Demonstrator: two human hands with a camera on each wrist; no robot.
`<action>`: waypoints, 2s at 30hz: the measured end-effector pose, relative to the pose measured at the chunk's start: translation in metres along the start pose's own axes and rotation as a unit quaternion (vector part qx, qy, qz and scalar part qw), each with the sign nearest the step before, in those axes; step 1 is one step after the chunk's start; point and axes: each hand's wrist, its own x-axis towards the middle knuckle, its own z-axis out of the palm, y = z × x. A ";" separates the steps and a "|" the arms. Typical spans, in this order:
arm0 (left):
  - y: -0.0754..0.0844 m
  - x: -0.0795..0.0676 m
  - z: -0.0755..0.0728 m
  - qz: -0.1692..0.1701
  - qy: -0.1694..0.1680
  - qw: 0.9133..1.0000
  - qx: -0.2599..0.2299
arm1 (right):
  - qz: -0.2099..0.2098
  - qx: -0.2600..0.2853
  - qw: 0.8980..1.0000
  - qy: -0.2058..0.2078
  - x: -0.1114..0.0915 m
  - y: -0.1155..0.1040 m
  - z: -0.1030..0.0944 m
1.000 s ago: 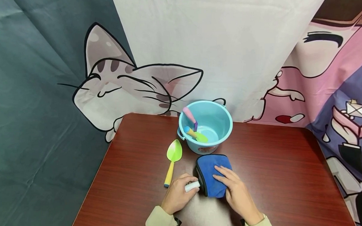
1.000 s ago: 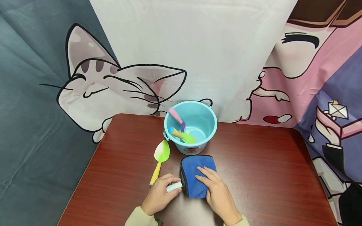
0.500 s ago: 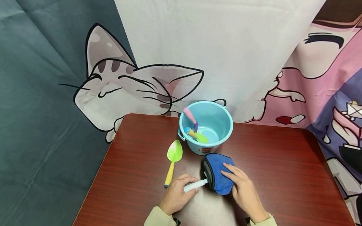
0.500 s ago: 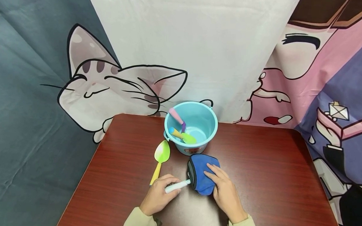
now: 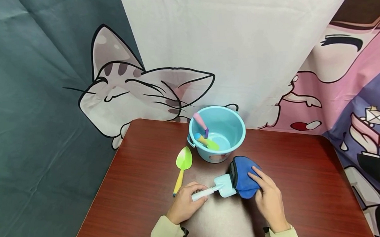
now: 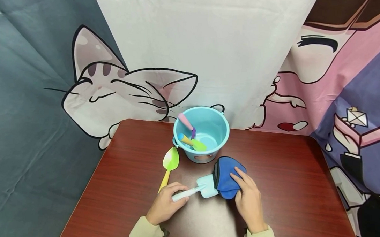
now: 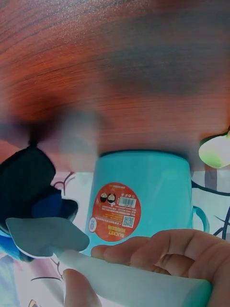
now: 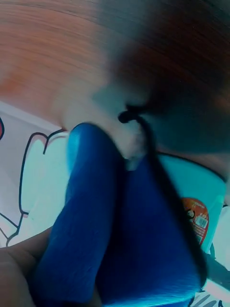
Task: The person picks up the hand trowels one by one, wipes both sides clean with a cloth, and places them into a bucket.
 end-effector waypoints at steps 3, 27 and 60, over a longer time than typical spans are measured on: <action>0.000 0.001 0.000 -0.005 0.001 1.000 0.005 | 0.016 0.002 1.000 0.015 -0.001 0.000 -0.003; 0.004 0.005 0.003 -0.031 -0.022 0.999 0.025 | -0.093 0.127 0.988 -0.002 -0.001 -0.048 0.001; 0.003 0.000 -0.002 0.014 -0.006 1.000 0.010 | -0.058 0.066 0.994 -0.067 -0.007 -0.013 0.008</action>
